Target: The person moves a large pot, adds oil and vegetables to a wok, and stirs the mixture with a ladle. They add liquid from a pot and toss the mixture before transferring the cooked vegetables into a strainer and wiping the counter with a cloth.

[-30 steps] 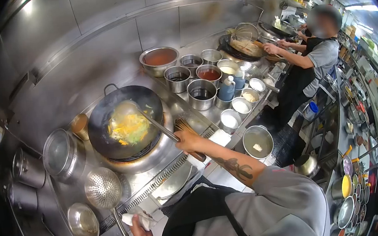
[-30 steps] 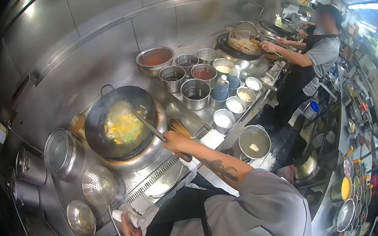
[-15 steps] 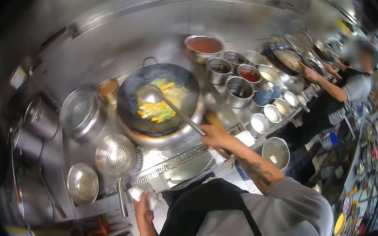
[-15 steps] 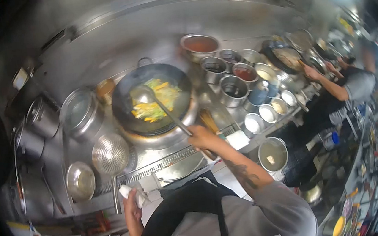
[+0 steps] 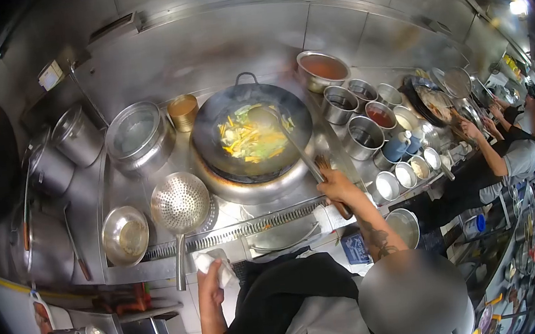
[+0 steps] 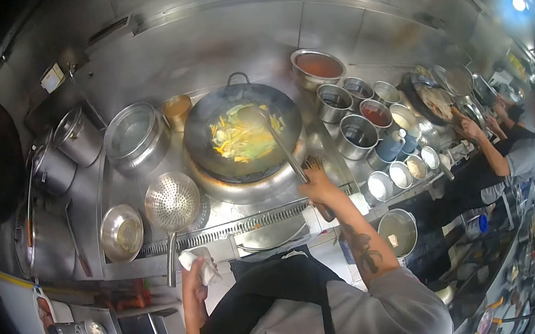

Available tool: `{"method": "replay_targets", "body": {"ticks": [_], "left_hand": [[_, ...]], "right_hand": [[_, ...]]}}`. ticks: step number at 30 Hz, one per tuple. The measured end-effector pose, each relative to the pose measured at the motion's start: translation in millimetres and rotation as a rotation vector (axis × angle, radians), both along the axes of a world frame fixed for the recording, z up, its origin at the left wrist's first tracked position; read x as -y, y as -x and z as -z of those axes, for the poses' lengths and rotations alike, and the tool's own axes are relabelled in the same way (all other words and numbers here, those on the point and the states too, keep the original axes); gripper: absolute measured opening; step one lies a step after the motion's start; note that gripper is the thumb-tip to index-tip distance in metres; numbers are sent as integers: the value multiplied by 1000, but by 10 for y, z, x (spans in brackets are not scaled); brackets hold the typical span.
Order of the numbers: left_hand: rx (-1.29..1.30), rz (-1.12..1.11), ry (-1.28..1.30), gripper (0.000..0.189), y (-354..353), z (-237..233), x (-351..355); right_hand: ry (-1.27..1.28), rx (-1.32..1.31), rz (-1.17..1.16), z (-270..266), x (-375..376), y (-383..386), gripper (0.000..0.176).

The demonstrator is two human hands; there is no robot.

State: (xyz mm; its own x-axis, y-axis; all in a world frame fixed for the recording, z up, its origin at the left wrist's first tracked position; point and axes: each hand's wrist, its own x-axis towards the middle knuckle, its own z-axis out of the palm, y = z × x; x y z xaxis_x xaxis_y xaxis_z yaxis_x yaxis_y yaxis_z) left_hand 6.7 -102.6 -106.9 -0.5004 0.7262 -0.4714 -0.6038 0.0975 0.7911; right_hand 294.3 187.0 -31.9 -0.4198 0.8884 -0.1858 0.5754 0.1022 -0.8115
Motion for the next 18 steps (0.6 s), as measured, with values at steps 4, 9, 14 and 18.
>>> {"method": "replay_targets", "body": {"ticks": [4,9,14,18], "left_hand": [[25,26,32,31,24,8,-50],[-47,48,27,33,1,200,-146],[-40,85,1,33,-53,189,-227],[-58,84,-17,33,-69,174,-254]], "right_hand": [[90,-95,32,35,-56,-167,33],[-368,61,97,432,-27,-200,20],[160,-135,-8,163,127,-268,22],[-71,1,20,208,68,-234,31]]}}
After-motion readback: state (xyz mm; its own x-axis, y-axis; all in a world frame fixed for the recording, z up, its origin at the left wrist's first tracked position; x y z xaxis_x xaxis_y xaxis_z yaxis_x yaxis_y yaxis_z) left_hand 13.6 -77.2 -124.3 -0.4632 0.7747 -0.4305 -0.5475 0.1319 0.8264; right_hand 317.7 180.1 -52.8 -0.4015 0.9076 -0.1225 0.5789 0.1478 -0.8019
